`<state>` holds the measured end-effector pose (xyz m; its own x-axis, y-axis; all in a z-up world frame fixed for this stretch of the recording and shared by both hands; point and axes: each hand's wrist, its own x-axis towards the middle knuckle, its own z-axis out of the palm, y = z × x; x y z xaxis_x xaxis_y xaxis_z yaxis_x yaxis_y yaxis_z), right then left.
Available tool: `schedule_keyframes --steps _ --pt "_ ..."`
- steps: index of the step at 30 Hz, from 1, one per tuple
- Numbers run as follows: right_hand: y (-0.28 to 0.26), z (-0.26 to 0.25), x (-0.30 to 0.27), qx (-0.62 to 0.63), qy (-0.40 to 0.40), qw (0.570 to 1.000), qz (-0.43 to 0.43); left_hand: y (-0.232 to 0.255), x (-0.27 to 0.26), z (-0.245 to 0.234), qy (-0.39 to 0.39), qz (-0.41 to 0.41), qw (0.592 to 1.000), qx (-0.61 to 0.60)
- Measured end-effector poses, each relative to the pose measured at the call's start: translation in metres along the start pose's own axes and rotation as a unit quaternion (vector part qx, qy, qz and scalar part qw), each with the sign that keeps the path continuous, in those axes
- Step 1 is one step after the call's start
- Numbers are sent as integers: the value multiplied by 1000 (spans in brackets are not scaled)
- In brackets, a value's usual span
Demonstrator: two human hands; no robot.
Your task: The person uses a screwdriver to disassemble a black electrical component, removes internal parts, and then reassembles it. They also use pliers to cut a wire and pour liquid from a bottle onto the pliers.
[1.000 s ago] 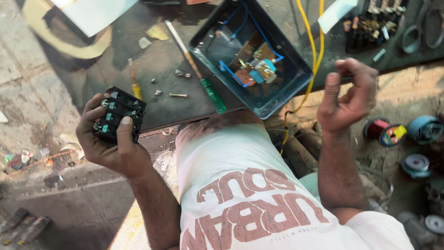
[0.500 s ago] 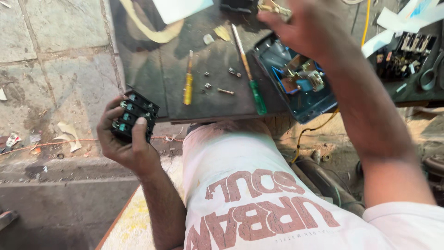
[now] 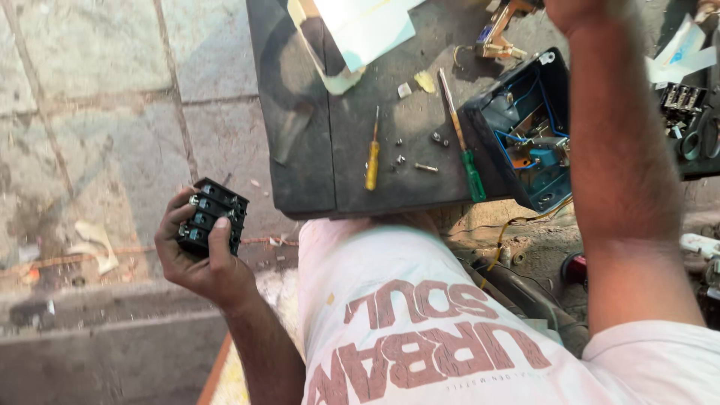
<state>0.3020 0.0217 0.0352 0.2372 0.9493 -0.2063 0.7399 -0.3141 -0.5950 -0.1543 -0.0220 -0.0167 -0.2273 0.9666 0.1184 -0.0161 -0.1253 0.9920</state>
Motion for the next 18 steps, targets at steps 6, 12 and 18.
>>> schedule_keyframes --steps 6,12,18 --pt "-12 21 -16 -106 -9 994 -30 -9 35 3 -44 0 999 -18" --pt "-41 69 -21 -369 2 927 -67 3 53 9 -69 -1 998 -11" --pt "-64 129 5 -321 170 915 -178 22 61 15 -70 -4 997 -13"
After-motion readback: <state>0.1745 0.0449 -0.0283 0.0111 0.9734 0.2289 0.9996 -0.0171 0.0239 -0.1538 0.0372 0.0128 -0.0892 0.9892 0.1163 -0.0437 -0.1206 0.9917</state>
